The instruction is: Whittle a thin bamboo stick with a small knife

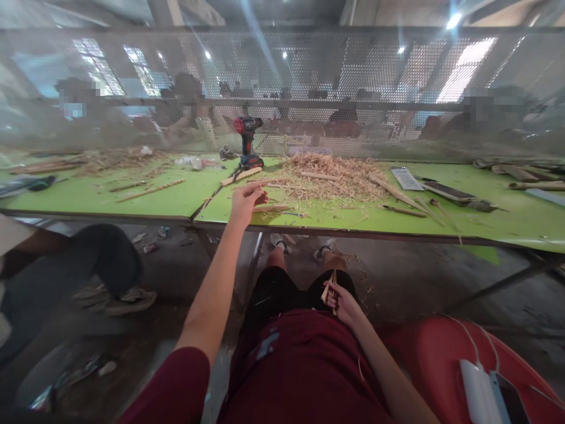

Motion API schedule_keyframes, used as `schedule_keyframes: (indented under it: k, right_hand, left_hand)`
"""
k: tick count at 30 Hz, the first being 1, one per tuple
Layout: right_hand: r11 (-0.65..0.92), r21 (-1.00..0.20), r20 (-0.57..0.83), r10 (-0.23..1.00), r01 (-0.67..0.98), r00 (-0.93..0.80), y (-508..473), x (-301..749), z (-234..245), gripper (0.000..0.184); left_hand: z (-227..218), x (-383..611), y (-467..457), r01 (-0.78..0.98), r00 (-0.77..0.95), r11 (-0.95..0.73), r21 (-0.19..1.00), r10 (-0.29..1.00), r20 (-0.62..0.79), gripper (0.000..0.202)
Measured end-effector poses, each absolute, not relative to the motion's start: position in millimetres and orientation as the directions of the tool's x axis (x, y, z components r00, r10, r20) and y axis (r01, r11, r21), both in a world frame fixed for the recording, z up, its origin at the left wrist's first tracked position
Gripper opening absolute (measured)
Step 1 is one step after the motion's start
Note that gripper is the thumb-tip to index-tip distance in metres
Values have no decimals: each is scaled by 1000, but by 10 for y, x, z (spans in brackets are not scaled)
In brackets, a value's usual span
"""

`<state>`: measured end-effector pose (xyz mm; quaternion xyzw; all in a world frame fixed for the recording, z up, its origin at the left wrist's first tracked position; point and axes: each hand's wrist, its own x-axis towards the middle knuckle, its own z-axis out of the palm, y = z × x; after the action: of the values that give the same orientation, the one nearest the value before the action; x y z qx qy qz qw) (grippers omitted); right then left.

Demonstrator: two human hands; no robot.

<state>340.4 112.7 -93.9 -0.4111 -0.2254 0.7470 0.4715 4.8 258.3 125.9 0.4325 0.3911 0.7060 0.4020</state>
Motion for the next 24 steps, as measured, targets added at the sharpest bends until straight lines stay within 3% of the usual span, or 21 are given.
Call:
schedule_keyframes:
  k: [10, 17, 24]
  right_hand:
    - [-438, -728, -384, 898, -528, -215, 1091, 3438, -951, 31]
    - [-440, -720, -396, 896, -536, -203, 1101, 3426, -966, 31]
    - [-443, -715, -385, 895, -540, -225, 1106, 3408, -946, 30]
  left_hand:
    - [1233, 33, 2594, -207, -301, -365, 908, 906, 296, 6]
    - [1216, 31, 2601, -226, -314, -390, 893, 897, 312, 6]
    - [1207, 33, 2601, -208, -294, -403, 891, 895, 336, 19]
